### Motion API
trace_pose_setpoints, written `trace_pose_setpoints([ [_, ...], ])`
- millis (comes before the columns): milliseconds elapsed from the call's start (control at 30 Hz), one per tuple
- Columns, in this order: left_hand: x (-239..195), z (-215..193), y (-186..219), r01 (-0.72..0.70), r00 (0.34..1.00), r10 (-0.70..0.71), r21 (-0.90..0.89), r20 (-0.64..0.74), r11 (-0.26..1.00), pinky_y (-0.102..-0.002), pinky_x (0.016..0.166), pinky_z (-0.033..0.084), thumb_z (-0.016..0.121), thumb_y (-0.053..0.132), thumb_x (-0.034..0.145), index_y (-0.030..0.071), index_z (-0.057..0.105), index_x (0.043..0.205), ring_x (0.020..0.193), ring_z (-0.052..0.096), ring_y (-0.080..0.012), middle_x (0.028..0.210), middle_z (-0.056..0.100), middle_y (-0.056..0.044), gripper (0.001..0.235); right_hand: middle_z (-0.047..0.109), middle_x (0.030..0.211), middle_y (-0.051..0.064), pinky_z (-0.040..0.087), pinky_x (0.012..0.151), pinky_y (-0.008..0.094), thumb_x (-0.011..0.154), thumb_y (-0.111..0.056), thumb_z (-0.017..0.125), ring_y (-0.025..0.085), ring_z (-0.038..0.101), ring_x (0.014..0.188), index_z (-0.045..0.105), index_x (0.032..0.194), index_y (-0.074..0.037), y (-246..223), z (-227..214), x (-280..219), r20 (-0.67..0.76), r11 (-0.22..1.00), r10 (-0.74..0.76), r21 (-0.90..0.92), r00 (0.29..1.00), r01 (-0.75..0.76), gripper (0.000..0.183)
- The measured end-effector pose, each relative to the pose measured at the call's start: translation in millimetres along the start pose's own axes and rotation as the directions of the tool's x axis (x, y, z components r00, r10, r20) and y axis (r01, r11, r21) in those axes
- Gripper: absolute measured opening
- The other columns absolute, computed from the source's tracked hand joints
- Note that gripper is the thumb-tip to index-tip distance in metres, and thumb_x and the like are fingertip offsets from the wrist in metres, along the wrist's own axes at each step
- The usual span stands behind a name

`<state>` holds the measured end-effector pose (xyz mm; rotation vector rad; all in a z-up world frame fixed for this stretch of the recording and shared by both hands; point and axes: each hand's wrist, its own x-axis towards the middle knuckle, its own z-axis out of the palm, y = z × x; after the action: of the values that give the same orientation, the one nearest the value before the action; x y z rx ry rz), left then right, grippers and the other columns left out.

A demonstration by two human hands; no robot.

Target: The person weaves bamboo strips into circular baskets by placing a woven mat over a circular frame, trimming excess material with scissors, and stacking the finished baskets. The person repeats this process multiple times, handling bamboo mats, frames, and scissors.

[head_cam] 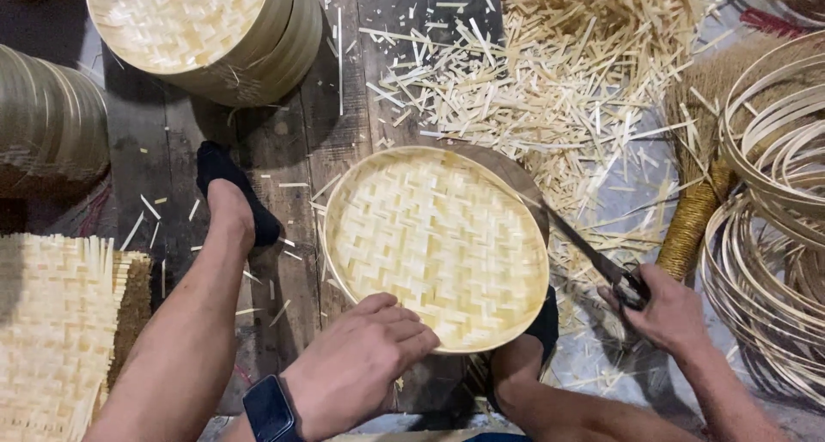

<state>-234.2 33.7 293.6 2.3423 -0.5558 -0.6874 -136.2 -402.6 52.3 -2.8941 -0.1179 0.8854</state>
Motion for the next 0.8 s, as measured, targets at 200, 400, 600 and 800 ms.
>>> trace_pose_setpoints([
  [200, -3.6, 6.2, 0.0, -0.033, 0.999, 0.034, 0.047, -0.014, 0.998, -0.048, 0.113, 0.035, 0.059, 0.001, 0.073, 0.001, 0.069, 0.113, 0.113, 0.063, -0.0284, 0.108, 0.073, -0.011, 0.042, 0.063, 0.091, 0.013, 0.056, 0.062, 0.042, 0.074, -0.065, 0.072, 0.027, 0.067, 0.081, 0.067, 0.105, -0.007, -28.3, -26.3, 12.1, -0.232, 0.957, -0.29, -0.099, 0.929, 0.274, 0.066],
  [400, -2.9, 14.2, -3.8, -0.038, 0.999, 0.038, -0.003, 0.035, 0.999, -0.051, 0.117, 0.03, 0.058, -0.001, 0.069, 0.001, 0.07, 0.115, 0.115, 0.063, -0.0279, 0.107, 0.073, -0.011, 0.047, 0.063, 0.092, 0.009, 0.054, 0.066, 0.043, 0.075, -0.06, 0.073, 0.026, 0.067, 0.081, 0.068, 0.103, -0.009, -73.4, -42.9, 31.1, -0.194, 0.942, -0.288, -0.234, 0.938, 0.241, 0.058],
  [600, -6.9, 22.4, -13.6, -0.059, 0.998, 0.059, -0.001, 0.023, 0.998, -0.051, 0.117, 0.03, 0.058, -0.003, 0.068, 0.001, 0.07, 0.116, 0.119, 0.062, -0.0292, 0.113, 0.073, -0.013, 0.05, 0.062, 0.086, 0.012, 0.053, 0.063, 0.041, 0.076, -0.061, 0.076, 0.026, 0.065, 0.076, 0.065, 0.099, -0.005, -78.0, -54.9, 36.2, -0.215, 0.921, -0.32, -0.297, 0.923, 0.25, 0.062],
  [800, -4.8, 20.3, -11.2, -0.056, 0.997, 0.056, -0.004, 0.055, 0.998, -0.05, 0.116, 0.033, 0.06, -0.003, 0.066, 0.001, 0.069, 0.115, 0.119, 0.062, -0.0302, 0.112, 0.073, -0.013, 0.05, 0.065, 0.088, 0.008, 0.053, 0.064, 0.043, 0.07, -0.051, 0.08, 0.026, 0.068, 0.078, 0.068, 0.1, -0.01, -78.2, -47.6, 28.8, -0.217, 0.934, -0.309, -0.252, 0.926, 0.252, 0.052],
])
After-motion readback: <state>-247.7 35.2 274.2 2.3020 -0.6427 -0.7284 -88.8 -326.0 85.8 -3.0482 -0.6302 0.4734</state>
